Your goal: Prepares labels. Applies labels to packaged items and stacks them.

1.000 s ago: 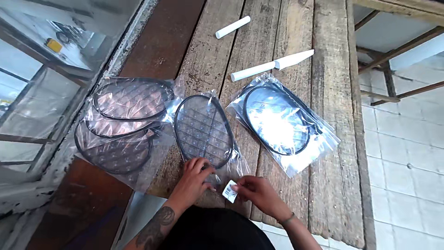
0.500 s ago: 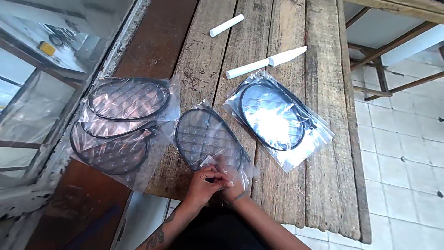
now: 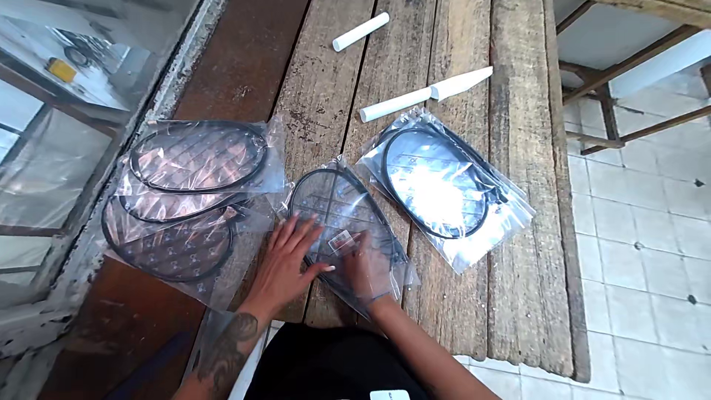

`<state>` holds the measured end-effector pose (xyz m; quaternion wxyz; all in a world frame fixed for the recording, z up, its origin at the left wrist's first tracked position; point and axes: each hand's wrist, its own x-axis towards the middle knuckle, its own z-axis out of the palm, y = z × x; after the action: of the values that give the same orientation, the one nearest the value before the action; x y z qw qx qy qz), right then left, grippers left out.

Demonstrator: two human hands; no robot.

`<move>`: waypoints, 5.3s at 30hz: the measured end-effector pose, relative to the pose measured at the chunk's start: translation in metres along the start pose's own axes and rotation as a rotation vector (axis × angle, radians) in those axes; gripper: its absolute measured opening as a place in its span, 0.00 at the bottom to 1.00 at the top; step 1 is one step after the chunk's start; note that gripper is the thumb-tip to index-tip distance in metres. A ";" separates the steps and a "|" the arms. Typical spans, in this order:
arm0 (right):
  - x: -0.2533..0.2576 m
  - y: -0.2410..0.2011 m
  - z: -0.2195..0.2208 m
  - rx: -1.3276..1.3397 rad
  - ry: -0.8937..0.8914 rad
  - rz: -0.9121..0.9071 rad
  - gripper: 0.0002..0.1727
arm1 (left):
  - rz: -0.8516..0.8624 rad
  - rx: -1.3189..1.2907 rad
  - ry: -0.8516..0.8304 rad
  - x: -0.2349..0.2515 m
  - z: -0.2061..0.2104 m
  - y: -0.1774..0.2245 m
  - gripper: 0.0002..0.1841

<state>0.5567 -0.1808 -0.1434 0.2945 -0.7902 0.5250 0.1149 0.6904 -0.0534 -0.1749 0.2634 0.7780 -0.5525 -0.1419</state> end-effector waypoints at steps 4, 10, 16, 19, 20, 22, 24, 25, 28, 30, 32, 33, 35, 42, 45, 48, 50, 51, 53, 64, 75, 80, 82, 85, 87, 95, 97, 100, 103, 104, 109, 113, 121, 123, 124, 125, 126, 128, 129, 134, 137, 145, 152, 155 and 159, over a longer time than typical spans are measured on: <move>-0.010 0.026 0.007 0.033 0.150 -0.266 0.48 | 0.029 0.319 -0.086 -0.006 0.012 -0.019 0.45; -0.013 0.078 0.032 -0.251 0.300 -1.035 0.24 | 0.013 0.300 -0.036 -0.012 0.022 -0.015 0.44; -0.006 0.076 0.012 0.099 0.379 -0.802 0.26 | 0.053 0.258 -0.102 -0.017 0.013 -0.020 0.44; -0.070 0.084 -0.028 0.534 0.297 -0.762 0.31 | 0.055 0.087 -0.021 0.013 0.033 -0.001 0.41; -0.083 0.094 -0.039 0.599 0.317 -0.721 0.33 | 0.053 0.010 -0.018 0.033 0.038 0.011 0.41; -0.090 0.123 -0.052 0.638 0.490 -0.587 0.33 | 0.050 0.015 -0.079 0.080 0.024 0.031 0.41; -0.095 0.153 -0.057 0.636 0.640 -0.418 0.30 | -0.044 0.150 -0.005 0.114 -0.015 0.025 0.41; -0.099 0.162 -0.061 0.655 0.604 -0.372 0.31 | -0.156 0.198 0.045 0.122 -0.035 0.005 0.44; -0.112 0.148 -0.073 0.880 0.098 -0.427 0.36 | -0.392 0.271 0.145 0.121 -0.050 -0.077 0.49; -0.110 0.118 -0.079 0.990 -0.386 -0.573 0.42 | -0.416 0.275 0.162 0.113 -0.050 -0.084 0.32; -0.103 0.096 -0.082 0.952 -0.698 -0.755 0.42 | -0.446 0.211 0.189 0.095 -0.065 -0.048 0.29; -0.099 0.089 -0.086 0.924 -0.761 -0.846 0.39 | -0.403 0.166 0.229 0.080 -0.072 -0.027 0.30; -0.093 0.082 -0.095 0.888 -0.802 -0.982 0.28 | -0.248 0.085 0.214 0.034 -0.068 0.004 0.30; -0.077 0.077 -0.135 0.854 -0.585 -0.998 0.11 | -0.057 0.053 0.000 -0.066 0.030 0.021 0.46; -0.052 0.079 -0.147 0.686 -0.027 -0.753 0.07 | -0.045 -0.100 0.130 -0.070 0.041 0.035 0.22; -0.025 0.087 -0.093 0.399 -0.008 -0.576 0.12 | -0.258 -0.260 0.384 -0.062 0.039 0.045 0.08; -0.027 0.085 -0.036 0.299 -0.168 -0.512 0.16 | -0.444 -0.478 0.398 -0.057 0.027 0.056 0.05; -0.031 0.078 -0.012 0.324 -0.153 -0.479 0.17 | -0.484 -0.593 0.369 -0.055 0.022 0.059 0.05; -0.034 0.061 0.017 0.433 0.020 -0.387 0.14 | -0.503 -0.817 0.257 -0.055 0.016 0.064 0.06; -0.008 -0.011 0.019 -0.167 -0.172 -0.186 0.29 | -0.236 -1.070 0.089 -0.060 0.024 0.066 0.10; -0.021 0.001 0.019 -0.109 -0.090 -0.244 0.46 | -0.047 0.210 -0.016 -0.063 -0.002 -0.022 0.48; -0.037 0.087 0.031 -0.204 0.178 -1.113 0.24 | -0.054 0.279 -0.059 -0.063 0.003 -0.030 0.49; -0.031 0.080 0.041 -0.271 0.124 -1.204 0.25 | -0.057 0.268 -0.074 -0.063 0.004 -0.028 0.50; -0.007 0.057 0.052 -0.261 0.236 -0.992 0.38 | -0.047 0.252 -0.102 -0.065 -0.001 -0.031 0.50; -0.006 0.061 0.049 -0.178 0.316 -0.906 0.38 | -0.030 0.254 -0.129 -0.069 -0.006 -0.034 0.48; -0.096 0.125 -0.039 0.472 0.450 -0.538 0.32 | 0.002 0.054 -0.067 0.054 0.023 0.025 0.42; -0.101 0.160 -0.042 0.495 0.609 -0.287 0.29 | -0.094 0.162 -0.019 0.097 -0.003 0.024 0.44; -0.120 0.173 -0.048 0.623 0.512 -0.155 0.22 | -0.384 0.236 0.163 0.121 -0.038 -0.045 0.52; -0.130 0.156 -0.062 0.815 0.004 -0.424 0.32 | -0.509 0.240 0.206 0.114 -0.047 -0.068 0.32; -0.132 0.149 -0.073 0.863 -0.183 -0.523 0.36 | -0.496 0.220 0.211 0.107 -0.055 -0.055 0.29; -0.137 0.142 -0.114 0.958 -0.716 -0.745 0.42 | -0.114 0.064 0.115 0.006 -0.049 0.026 0.31; -0.126 0.145 -0.134 0.914 -0.771 -0.854 0.18 | -0.051 0.095 -0.110 -0.058 0.019 0.017 0.39; -0.080 0.138 -0.150 0.832 -0.045 -0.579 0.07 | -0.183 -0.244 0.257 -0.067 0.046 0.048 0.10; -0.059 0.136 -0.107 0.701 0.012 -0.426 0.08 | -0.339 -0.420 0.337 -0.059 0.039 0.062 0.06; -0.056 0.128 -0.079 0.680 -0.044 -0.358 0.09 | -0.412 -0.507 0.342 -0.057 0.032 0.067 0.06; -0.057 0.116 -0.053 0.684 -0.093 -0.293 0.11 | -0.467 -0.587 0.323 -0.057 0.026 0.070 0.06; -0.059 0.104 -0.029 0.707 -0.098 -0.239 0.11 | -0.504 -0.662 0.287 -0.059 0.020 0.072 0.06; -0.055 0.085 0.004 0.815 0.009 -0.182 0.10 | -0.553 -0.822 0.204 -0.061 0.015 0.072 0.05; -0.050 0.078 0.013 0.828 0.064 -0.192 0.10 | -0.564 -0.907 0.167 -0.062 0.014 0.071 0.05; -0.055 0.049 0.028 0.315 0.087 -0.509 0.12 | -0.482 -1.153 0.073 -0.066 0.012 0.075 0.04; -0.050 0.033 0.022 0.065 -0.065 -0.442 0.24 | -0.431 -1.152 0.045 -0.066 0.017 0.077 0.05; -0.025 0.010 0.037 0.130 -0.060 -0.193 0.26 | -0.361 -1.121 -0.020 -0.063 0.022 0.076 0.07; -0.031 -0.002 0.025 -0.042 -0.147 -0.147 0.29 | -0.112 -0.005 0.117 -0.075 -0.004 0.006 0.38; -0.039 0.007 0.020 -0.068 -0.125 -0.209 0.40 | -0.117 0.299 -0.027 -0.080 0.002 -0.018 0.49; -0.041 0.086 0.036 -0.118 0.322 -1.028 0.21 | -0.126 0.295 -0.016 -0.080 0.008 -0.019 0.48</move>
<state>0.4671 -0.1527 -0.1816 0.1836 -0.9680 0.1018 -0.1371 0.6730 0.0243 -0.1982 0.1323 0.8403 -0.5193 -0.0814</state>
